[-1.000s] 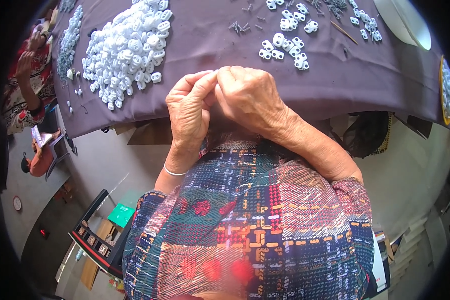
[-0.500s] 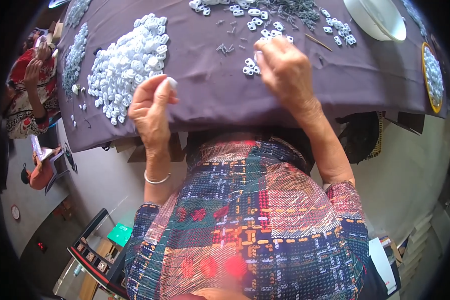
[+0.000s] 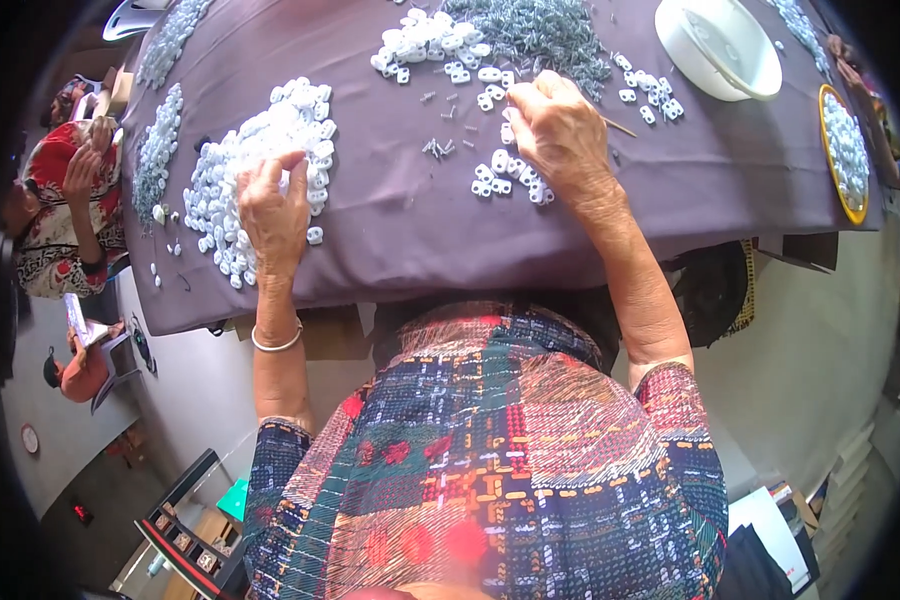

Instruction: The person assembles plastic cord locks by placing small springs into cord lock components and pressing the parts together by hand.

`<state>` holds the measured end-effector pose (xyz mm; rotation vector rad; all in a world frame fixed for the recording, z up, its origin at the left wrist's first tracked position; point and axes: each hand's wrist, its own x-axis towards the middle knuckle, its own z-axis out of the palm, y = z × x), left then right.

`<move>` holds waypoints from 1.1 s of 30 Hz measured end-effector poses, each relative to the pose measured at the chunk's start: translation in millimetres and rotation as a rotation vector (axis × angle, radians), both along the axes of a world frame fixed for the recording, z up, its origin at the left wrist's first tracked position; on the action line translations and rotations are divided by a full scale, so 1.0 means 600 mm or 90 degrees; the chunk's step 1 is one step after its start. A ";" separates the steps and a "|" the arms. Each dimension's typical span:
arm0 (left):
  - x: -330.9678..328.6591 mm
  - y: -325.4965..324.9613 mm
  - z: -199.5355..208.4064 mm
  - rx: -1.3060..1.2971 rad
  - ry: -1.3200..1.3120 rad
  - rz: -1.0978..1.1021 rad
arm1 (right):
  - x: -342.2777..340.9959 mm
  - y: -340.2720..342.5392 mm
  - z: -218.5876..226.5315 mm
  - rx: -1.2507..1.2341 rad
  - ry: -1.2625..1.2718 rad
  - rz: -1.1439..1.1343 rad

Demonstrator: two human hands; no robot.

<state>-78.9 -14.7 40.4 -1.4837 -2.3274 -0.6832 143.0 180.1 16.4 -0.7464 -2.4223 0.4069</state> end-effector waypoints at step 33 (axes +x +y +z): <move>0.129 0.161 -0.074 0.168 -0.253 -0.173 | -0.065 0.031 0.009 0.027 0.001 0.218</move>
